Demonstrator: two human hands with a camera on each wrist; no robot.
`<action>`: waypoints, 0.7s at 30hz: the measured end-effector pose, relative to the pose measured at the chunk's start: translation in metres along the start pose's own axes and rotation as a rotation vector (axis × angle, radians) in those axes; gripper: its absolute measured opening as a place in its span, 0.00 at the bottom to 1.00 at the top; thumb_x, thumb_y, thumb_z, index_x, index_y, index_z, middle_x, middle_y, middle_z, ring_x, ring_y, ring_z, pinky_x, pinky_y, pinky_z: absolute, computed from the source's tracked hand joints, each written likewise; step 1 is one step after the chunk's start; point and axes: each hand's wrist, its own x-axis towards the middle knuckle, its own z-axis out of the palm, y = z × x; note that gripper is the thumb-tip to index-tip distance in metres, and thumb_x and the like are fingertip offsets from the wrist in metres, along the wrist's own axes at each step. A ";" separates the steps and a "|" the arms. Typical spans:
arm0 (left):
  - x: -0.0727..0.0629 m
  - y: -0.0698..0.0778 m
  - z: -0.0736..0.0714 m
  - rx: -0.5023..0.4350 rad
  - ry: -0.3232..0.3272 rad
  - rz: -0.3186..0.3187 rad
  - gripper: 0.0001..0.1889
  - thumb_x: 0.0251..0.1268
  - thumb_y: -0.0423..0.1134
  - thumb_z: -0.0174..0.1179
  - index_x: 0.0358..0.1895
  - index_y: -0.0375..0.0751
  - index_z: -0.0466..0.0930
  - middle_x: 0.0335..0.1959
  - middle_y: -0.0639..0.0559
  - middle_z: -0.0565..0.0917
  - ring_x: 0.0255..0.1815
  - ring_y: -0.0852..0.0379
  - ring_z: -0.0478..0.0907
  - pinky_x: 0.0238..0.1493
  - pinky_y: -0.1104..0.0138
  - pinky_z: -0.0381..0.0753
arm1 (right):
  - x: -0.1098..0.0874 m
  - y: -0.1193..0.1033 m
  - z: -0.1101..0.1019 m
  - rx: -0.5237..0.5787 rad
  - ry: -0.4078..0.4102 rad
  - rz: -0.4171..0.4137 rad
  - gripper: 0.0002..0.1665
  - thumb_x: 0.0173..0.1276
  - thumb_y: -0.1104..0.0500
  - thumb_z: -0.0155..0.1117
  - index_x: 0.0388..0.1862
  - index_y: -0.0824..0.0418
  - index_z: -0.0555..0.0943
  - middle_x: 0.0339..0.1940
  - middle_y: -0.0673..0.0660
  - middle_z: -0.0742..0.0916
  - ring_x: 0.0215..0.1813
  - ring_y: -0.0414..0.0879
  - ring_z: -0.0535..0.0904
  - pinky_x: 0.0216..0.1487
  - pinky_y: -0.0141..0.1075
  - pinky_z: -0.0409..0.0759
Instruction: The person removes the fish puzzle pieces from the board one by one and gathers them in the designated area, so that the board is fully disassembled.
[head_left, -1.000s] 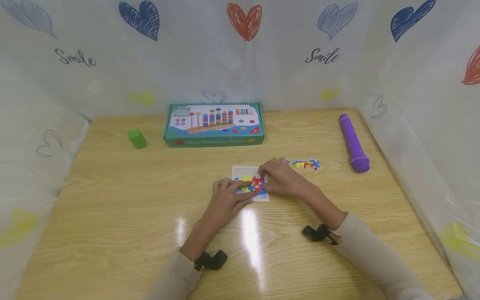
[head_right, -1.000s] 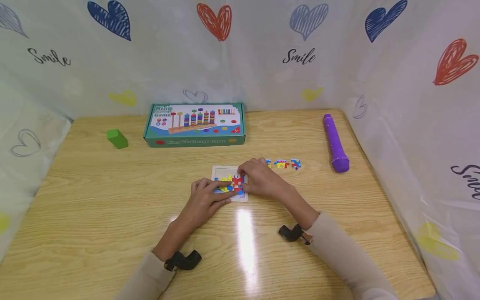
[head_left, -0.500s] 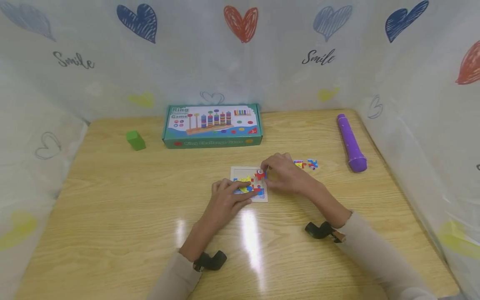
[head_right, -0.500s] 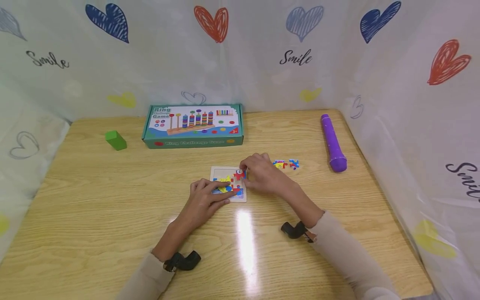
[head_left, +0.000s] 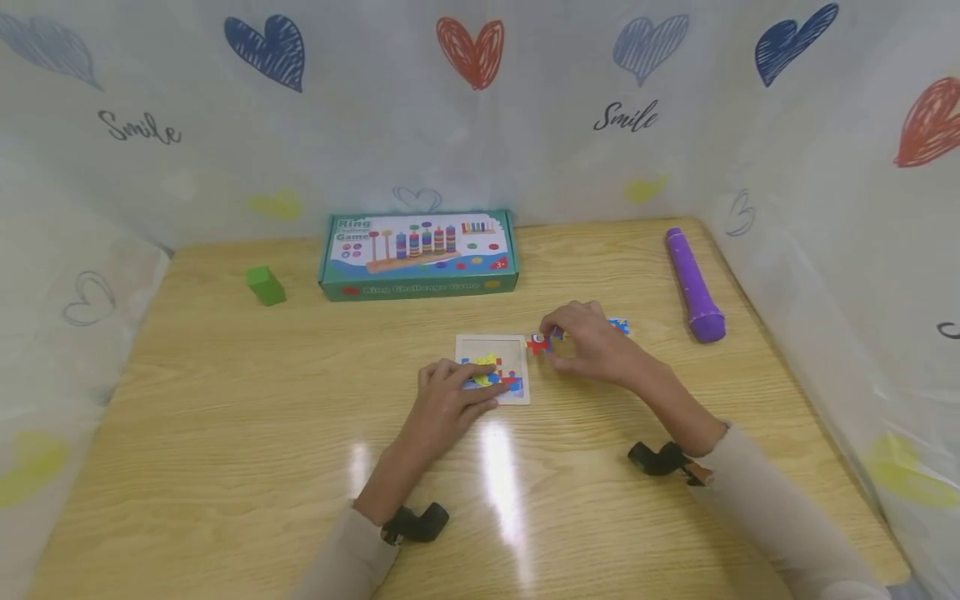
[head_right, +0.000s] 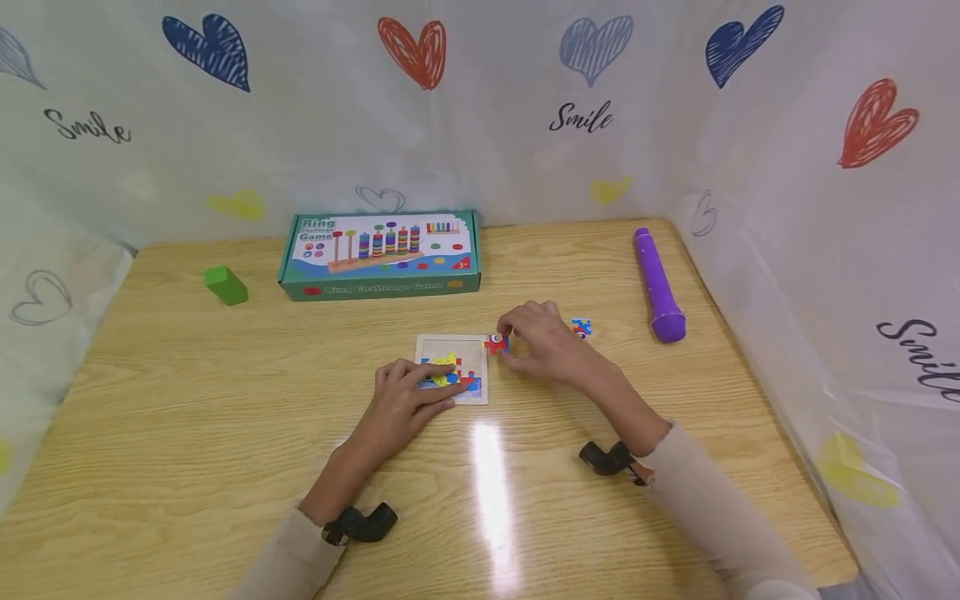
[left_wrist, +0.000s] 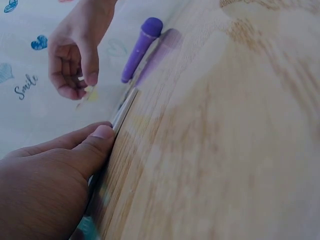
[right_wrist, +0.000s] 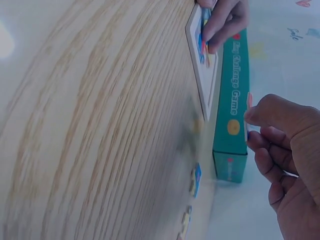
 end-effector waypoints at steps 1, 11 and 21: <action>0.000 0.000 0.000 0.001 -0.004 -0.002 0.15 0.71 0.49 0.62 0.59 0.63 0.84 0.64 0.55 0.78 0.49 0.55 0.67 0.57 0.50 0.59 | -0.001 0.001 -0.001 -0.002 0.003 0.000 0.14 0.57 0.64 0.72 0.43 0.61 0.82 0.38 0.52 0.85 0.44 0.53 0.78 0.50 0.46 0.62; 0.001 0.001 0.001 -0.028 0.012 -0.008 0.15 0.69 0.48 0.64 0.57 0.62 0.85 0.62 0.54 0.80 0.49 0.54 0.68 0.56 0.49 0.60 | -0.016 0.008 -0.011 -0.036 0.020 -0.011 0.13 0.56 0.65 0.71 0.41 0.60 0.82 0.38 0.50 0.85 0.44 0.49 0.76 0.48 0.45 0.61; 0.001 -0.001 0.003 -0.010 0.059 0.037 0.15 0.68 0.47 0.65 0.56 0.61 0.86 0.60 0.52 0.81 0.47 0.52 0.69 0.52 0.49 0.62 | -0.028 0.021 -0.019 -0.070 0.008 0.033 0.13 0.54 0.65 0.72 0.39 0.60 0.81 0.37 0.52 0.84 0.42 0.49 0.74 0.47 0.47 0.61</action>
